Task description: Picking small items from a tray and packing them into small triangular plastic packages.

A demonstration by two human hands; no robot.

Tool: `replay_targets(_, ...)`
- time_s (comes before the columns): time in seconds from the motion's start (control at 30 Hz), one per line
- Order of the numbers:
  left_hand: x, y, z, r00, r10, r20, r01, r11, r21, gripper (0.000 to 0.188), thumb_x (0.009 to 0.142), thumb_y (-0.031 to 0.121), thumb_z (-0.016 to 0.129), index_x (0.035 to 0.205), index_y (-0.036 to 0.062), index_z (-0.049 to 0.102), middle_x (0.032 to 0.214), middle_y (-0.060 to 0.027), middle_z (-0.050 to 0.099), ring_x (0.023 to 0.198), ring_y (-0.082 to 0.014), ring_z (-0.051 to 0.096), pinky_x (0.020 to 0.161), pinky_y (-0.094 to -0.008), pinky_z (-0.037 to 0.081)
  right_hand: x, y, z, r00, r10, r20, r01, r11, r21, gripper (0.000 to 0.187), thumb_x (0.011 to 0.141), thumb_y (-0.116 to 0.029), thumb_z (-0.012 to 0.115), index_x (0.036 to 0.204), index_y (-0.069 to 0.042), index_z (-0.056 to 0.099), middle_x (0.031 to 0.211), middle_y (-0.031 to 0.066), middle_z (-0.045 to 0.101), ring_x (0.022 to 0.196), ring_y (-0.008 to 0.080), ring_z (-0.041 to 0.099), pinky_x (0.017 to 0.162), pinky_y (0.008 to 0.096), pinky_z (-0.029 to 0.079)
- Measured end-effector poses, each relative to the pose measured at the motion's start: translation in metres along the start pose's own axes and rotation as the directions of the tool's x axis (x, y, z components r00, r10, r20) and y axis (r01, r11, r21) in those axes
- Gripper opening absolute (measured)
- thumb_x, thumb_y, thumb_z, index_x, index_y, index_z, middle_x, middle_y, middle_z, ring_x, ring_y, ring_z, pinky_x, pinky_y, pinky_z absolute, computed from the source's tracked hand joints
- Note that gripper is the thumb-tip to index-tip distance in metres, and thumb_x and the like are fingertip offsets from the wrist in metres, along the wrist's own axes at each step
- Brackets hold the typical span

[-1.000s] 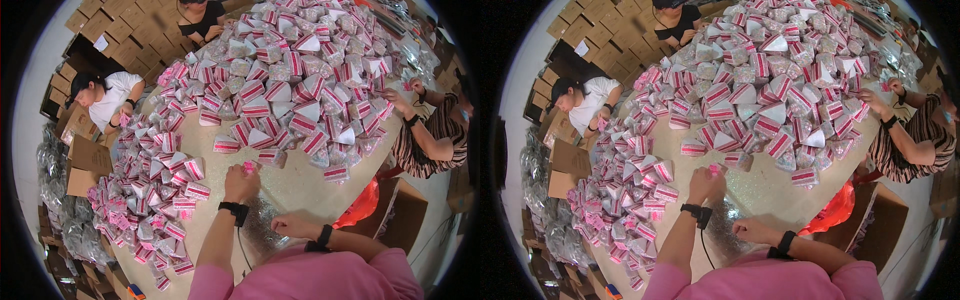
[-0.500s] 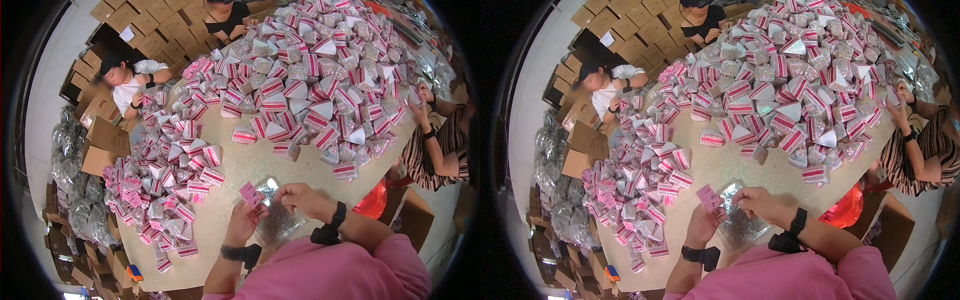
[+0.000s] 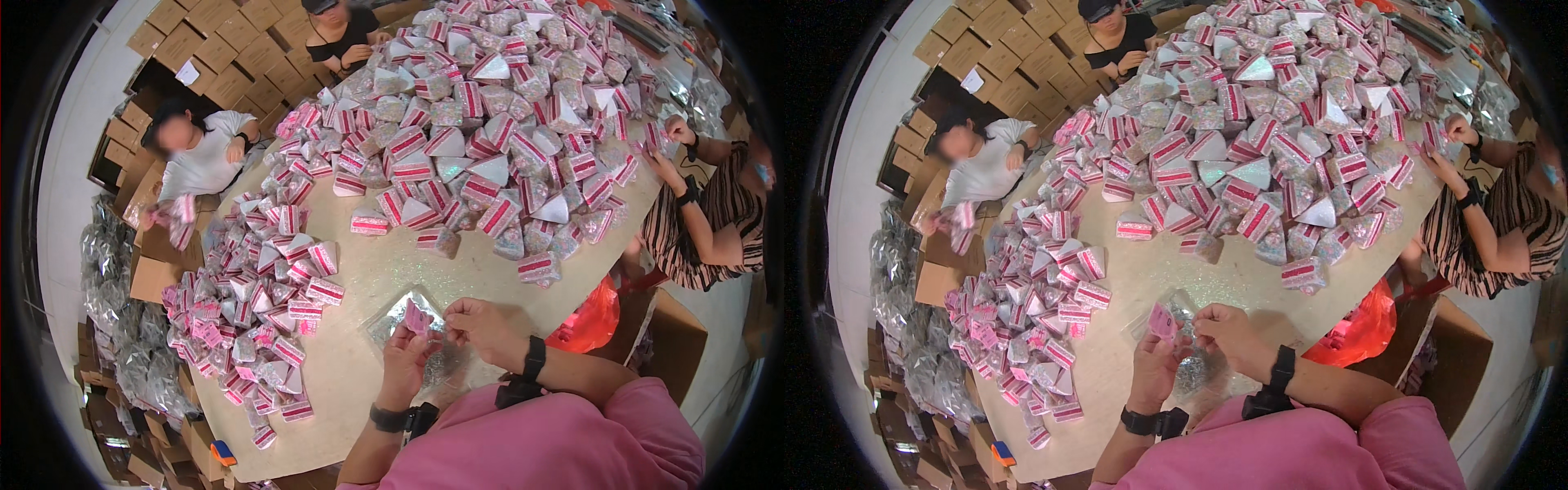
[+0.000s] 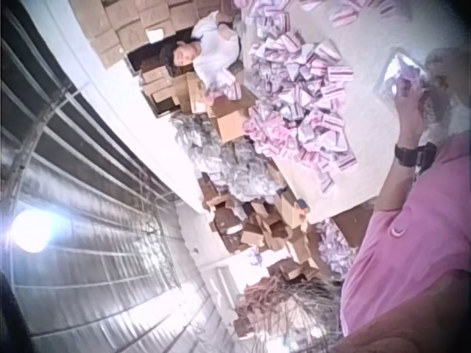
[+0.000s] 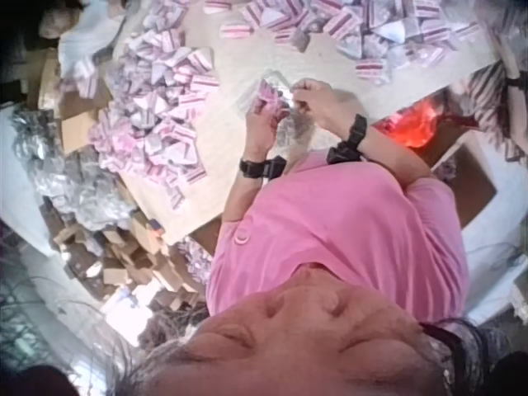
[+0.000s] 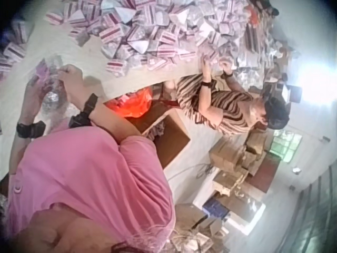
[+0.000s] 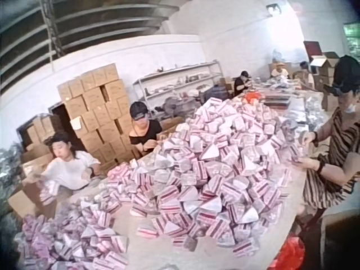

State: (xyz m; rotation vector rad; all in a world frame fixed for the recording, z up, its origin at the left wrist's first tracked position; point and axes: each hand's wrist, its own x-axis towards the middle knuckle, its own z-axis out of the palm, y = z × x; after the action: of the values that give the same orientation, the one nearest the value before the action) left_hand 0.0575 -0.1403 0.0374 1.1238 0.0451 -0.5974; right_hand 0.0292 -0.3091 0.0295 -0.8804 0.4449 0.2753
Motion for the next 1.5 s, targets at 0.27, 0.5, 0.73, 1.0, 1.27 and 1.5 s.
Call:
replay_targets(0.27, 0.0, -0.016, 0.009, 0.997, 0.081, 0.018, -0.083, 0.972, 0.218, 0.044, 0.081, 0.011, 0.07, 0.12, 0.0015, 0.05, 0.103, -0.0055, 0.059, 0.093, -0.014, 0.058, 0.082, -0.0275, 0.048, 0.001, 0.0, -0.006, 0.998, -0.003, 0.062, -0.015, 0.959, 0.284, 0.005, 0.089, -0.009, 0.058, 0.091, -0.006, 0.055, 0.077, 0.0032, 0.06, 0.063, 0.0119, 0.057, 0.054, 0.0243, 0.044)
replay_targets(0.5, -0.007, -0.02, -0.01, 0.997, 0.072, 0.004, -0.064, 0.862, 0.503, 0.049, 0.079, 0.013, 0.072, 0.12, 0.0013, 0.05, 0.103, -0.0045, 0.057, 0.089, -0.0119, 0.055, 0.076, -0.026, 0.047, 0.0, -0.027, 0.004, 0.988, -0.13, 0.083, 0.113, 0.977, 0.182, 0.002, 0.088, -0.006, 0.056, 0.09, -0.005, 0.055, 0.087, 0.0058, 0.06, 0.079, 0.0135, 0.056, 0.072, 0.0263, 0.044)
replay_targets(0.73, -0.02, -0.006, 0.001, 0.99, 0.112, 0.087, -0.137, 0.599, 0.789, 0.054, 0.075, 0.008, 0.073, 0.123, 0.0034, 0.049, 0.11, -0.0062, 0.056, 0.094, -0.0156, 0.056, 0.076, -0.0276, 0.048, 0.008, -0.022, 0.016, 0.954, -0.193, 0.229, 0.138, 0.962, 0.237, 0.005, 0.089, -0.006, 0.055, 0.089, -0.002, 0.054, 0.085, 0.007, 0.061, 0.076, 0.0116, 0.056, 0.07, 0.0272, 0.046)
replay_targets(1.0, -0.021, 0.048, 0.018, 0.803, 0.524, 0.282, -0.465, 0.256, 0.848, 0.03, 0.082, 0.012, 0.066, 0.109, 0.0011, 0.056, 0.095, -0.0112, 0.058, 0.082, -0.021, 0.059, 0.07, -0.0301, 0.049, -0.01, -0.026, 0.032, 0.974, -0.016, 0.227, 0.011, 1.0, 0.025, 0.006, 0.09, -0.008, 0.057, 0.089, -0.003, 0.053, 0.074, 0.0075, 0.059, 0.058, 0.0106, 0.054, 0.051, 0.022, 0.044)
replay_targets(1.27, -0.018, 0.057, 0.029, 0.708, 0.519, 0.479, -0.564, 0.007, 0.826, 0.012, 0.079, 0.006, 0.066, 0.089, 0.0021, 0.061, 0.079, -0.0123, 0.059, 0.073, -0.0298, 0.058, 0.062, -0.037, 0.048, -0.001, -0.017, 0.031, 0.982, -0.054, 0.183, 0.052, 0.999, 0.014, 0.006, 0.089, -0.008, 0.058, 0.09, -0.003, 0.055, 0.073, 0.0044, 0.058, 0.055, 0.008, 0.05, 0.056, 0.026, 0.046)
replay_targets(1.5, -0.009, 0.065, 0.013, 0.761, 0.467, 0.449, -0.554, 0.11, 0.825, 0.033, 0.077, 0.01, 0.067, 0.108, 0.0019, 0.057, 0.099, -0.0164, 0.059, 0.093, -0.0333, 0.059, 0.08, -0.0381, 0.047, 0.001, -0.02, 0.028, 0.95, 0.032, 0.312, -0.038, 0.999, 0.013, 0.009, 0.087, -0.01, 0.063, 0.088, -0.001, 0.06, 0.073, 0.0039, 0.059, 0.054, 0.0067, 0.049, 0.055, 0.0236, 0.043)
